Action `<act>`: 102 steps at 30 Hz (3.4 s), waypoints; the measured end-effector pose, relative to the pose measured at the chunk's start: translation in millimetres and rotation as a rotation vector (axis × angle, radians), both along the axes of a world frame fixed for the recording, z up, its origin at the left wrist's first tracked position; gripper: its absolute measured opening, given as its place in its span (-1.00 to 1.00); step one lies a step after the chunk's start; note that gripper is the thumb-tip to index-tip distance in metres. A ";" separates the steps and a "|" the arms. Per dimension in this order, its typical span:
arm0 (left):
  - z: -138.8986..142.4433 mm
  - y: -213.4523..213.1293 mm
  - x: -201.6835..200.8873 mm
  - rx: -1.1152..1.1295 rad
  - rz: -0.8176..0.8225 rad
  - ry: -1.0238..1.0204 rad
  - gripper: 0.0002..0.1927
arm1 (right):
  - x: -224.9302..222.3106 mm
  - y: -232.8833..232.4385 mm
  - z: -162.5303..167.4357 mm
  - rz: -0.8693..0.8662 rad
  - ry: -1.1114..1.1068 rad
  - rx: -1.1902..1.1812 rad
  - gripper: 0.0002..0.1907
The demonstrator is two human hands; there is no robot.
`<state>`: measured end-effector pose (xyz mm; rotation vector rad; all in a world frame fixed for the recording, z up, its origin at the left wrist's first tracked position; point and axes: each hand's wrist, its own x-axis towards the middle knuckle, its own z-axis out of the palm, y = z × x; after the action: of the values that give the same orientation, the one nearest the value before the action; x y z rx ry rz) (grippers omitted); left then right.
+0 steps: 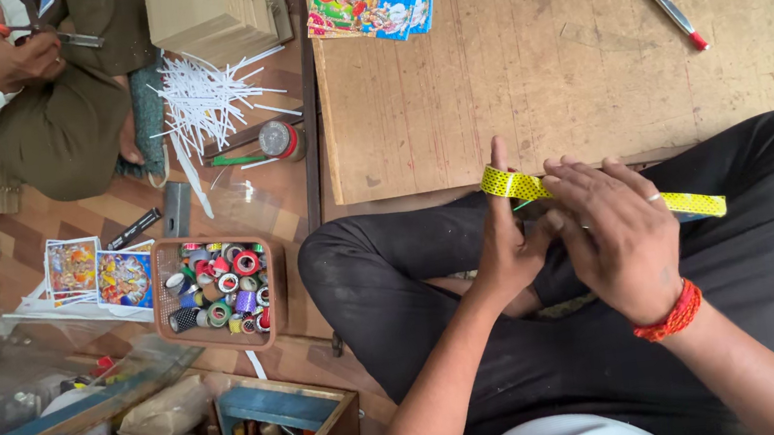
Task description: The person sits on the floor and applies yellow patterned tape to the edges of small printed cards. They use a plastic scraper to smooth the tape and a utility knife to trim the excess. The person repeats this process for multiple cards, stacking the finished ones on the table.
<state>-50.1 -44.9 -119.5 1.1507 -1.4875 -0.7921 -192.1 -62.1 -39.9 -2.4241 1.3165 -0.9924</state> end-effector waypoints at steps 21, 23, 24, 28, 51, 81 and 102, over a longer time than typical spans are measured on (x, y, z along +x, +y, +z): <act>-48.6 -8.0 -4.4 0.266 -0.106 0.560 0.17 | -100.3 0.2 -23.2 -0.073 0.087 0.184 -0.76; -47.2 -11.2 -4.4 0.251 -0.118 0.574 0.17 | -107.8 7.2 -33.0 -0.148 0.015 0.225 -0.81; -46.3 -12.4 -3.6 0.252 -0.118 0.592 0.17 | -109.6 10.2 -38.4 -0.204 -0.130 0.310 -0.83; -39.7 -8.8 6.6 0.159 -0.074 0.584 0.15 | -107.2 15.3 -59.3 -0.199 -0.703 0.584 -0.84; 26.7 19.1 -5.6 0.295 -0.170 1.112 0.26 | -72.4 42.9 29.4 -0.070 -0.512 -0.048 -0.81; 44.1 -39.0 58.5 -0.163 0.066 -0.711 -0.39 | -3.2 1.7 -99.5 -0.055 -0.455 0.729 -0.70; -34.0 -33.6 56.2 0.181 0.256 0.674 -0.13 | 3.7 8.5 -130.9 -0.008 -0.713 0.873 -0.69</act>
<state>6.1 -78.4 -153.5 1.0352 -0.7088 -1.0193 -188.4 -53.6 -170.9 -1.2539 1.1331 -0.8843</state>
